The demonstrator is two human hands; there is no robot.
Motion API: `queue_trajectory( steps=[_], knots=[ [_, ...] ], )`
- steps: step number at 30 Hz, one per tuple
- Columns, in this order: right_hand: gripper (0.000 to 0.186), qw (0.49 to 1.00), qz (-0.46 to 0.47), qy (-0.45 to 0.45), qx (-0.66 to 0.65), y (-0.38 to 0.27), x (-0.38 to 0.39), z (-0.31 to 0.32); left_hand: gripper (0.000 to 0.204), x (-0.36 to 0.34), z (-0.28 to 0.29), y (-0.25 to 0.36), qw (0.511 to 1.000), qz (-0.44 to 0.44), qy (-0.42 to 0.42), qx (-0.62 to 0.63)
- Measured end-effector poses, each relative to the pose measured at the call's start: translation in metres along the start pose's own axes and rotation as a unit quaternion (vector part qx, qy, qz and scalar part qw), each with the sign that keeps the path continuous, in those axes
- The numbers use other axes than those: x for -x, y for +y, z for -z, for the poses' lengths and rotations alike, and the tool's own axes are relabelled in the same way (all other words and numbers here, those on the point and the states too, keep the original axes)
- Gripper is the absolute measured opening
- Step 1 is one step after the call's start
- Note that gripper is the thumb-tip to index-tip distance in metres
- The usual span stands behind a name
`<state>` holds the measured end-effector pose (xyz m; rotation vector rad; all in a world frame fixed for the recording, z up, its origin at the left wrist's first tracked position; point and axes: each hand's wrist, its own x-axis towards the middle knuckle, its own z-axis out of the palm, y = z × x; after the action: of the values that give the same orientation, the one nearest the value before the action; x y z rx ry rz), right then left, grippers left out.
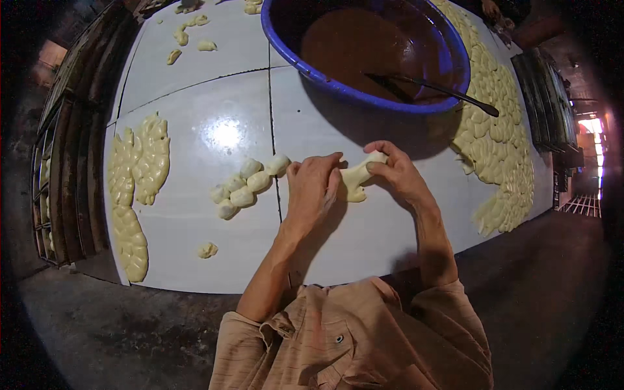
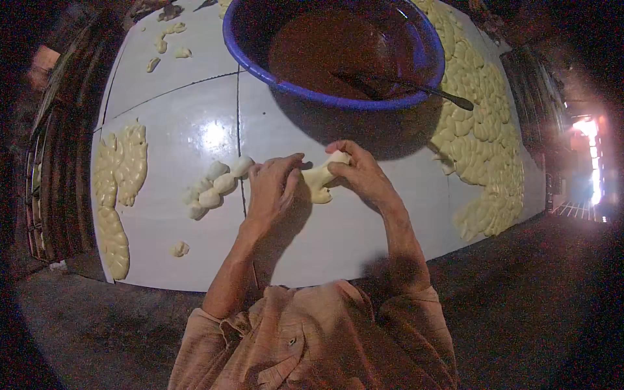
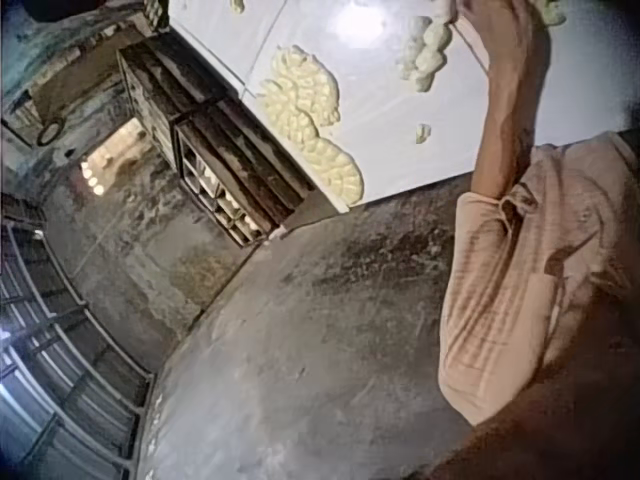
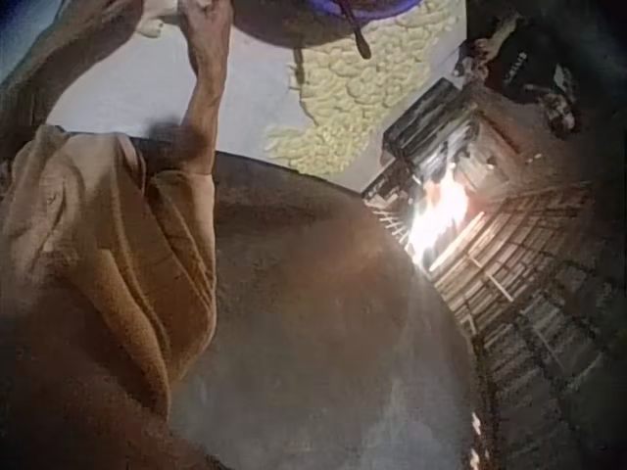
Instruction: The person fills pieces of dough with chocolate filling by hand, shapes and seals them into rolls, and places the assembled dough clusters into baking pans.
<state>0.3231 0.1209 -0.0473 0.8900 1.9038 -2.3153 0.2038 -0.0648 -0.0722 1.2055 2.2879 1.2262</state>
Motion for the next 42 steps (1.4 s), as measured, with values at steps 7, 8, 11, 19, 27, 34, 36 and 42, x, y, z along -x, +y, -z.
queue_trajectory(
  steps=[7, 8, 11, 19, 27, 34, 36, 42],
  knots=[
    [0.032, 0.991, 0.025, -0.057, 0.121, 0.004, -0.005, 0.000, 0.062, -0.009, -0.007, 0.009, 0.992, 0.019, -0.112, 0.063],
    [0.034, 0.997, -0.008, -0.067, 0.034, 0.004, -0.002, 0.001, 0.065, -0.010, -0.006, 0.004, 0.991, 0.018, -0.108, 0.076],
    [0.036, 0.998, 0.006, -0.069, 0.013, 0.007, 0.001, 0.004, 0.067, -0.010, 0.000, 0.001, 0.986, 0.045, -0.113, 0.118],
    [0.022, 0.989, 0.055, -0.015, 0.135, 0.003, -0.002, -0.004, 0.073, -0.011, 0.000, -0.003, 0.982, -0.007, -0.120, 0.145],
    [0.027, 0.999, 0.002, -0.032, 0.032, 0.008, 0.001, -0.008, 0.026, -0.010, 0.000, 0.011, 0.994, -0.013, -0.107, 0.024],
    [0.018, 0.999, 0.026, -0.022, -0.040, 0.002, 0.006, -0.012, 0.013, -0.008, 0.002, 0.015, 0.993, -0.055, -0.096, -0.046],
    [0.019, 0.986, 0.086, -0.026, -0.141, -0.005, 0.015, -0.013, 0.013, -0.007, -0.003, 0.008, 0.992, -0.053, -0.089, -0.065],
    [0.047, 0.837, 0.261, -0.189, -0.442, -0.036, 0.050, 0.021, 0.034, -0.018, 0.013, 0.006, 0.983, 0.094, -0.133, 0.085]
  ],
)
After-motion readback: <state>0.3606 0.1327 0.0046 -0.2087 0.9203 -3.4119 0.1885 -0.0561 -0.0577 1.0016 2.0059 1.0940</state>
